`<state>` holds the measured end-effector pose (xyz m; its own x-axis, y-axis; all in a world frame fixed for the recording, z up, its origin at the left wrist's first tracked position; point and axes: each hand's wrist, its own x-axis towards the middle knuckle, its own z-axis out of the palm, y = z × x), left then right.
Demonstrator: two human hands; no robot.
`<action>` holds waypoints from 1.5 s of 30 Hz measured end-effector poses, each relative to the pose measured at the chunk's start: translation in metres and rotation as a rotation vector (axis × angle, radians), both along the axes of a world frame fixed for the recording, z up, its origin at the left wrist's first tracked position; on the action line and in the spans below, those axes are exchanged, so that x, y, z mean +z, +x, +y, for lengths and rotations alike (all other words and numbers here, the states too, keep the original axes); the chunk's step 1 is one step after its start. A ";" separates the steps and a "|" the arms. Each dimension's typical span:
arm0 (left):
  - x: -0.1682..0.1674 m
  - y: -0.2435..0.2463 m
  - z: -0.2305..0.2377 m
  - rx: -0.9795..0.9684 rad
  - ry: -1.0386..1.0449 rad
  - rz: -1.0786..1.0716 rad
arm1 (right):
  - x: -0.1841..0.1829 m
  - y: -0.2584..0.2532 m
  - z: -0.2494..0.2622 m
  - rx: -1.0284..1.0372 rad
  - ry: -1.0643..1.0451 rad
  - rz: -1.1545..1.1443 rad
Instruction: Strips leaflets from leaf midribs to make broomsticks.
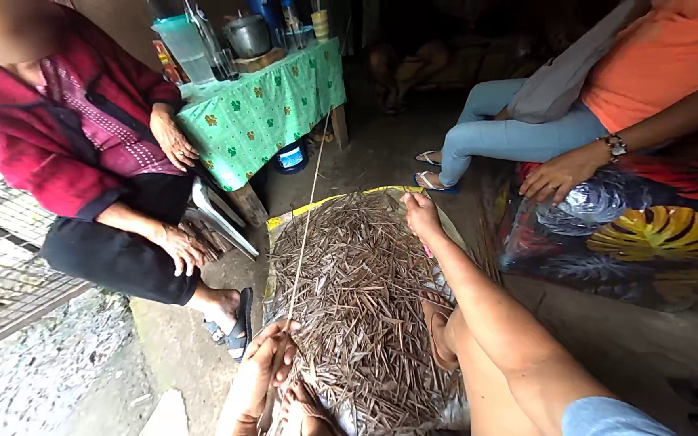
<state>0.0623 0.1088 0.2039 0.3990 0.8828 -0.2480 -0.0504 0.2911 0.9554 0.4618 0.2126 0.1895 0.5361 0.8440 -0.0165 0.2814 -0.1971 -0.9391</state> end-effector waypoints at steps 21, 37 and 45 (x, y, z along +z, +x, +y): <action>-0.006 0.050 0.007 -0.177 0.022 0.128 | 0.041 -0.028 -0.028 0.289 0.445 0.542; -0.010 0.048 0.018 0.106 -0.120 0.097 | 0.031 -0.049 -0.025 0.366 0.056 -0.141; -0.004 0.062 0.022 0.296 0.146 0.070 | 0.025 -0.082 -0.049 0.677 -0.142 -0.246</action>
<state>0.1240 0.1306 0.2003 0.1069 0.9859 -0.1284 -0.0453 0.1339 0.9900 0.3799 0.1631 0.2141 -0.0995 0.9903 -0.0966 0.5840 -0.0205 -0.8115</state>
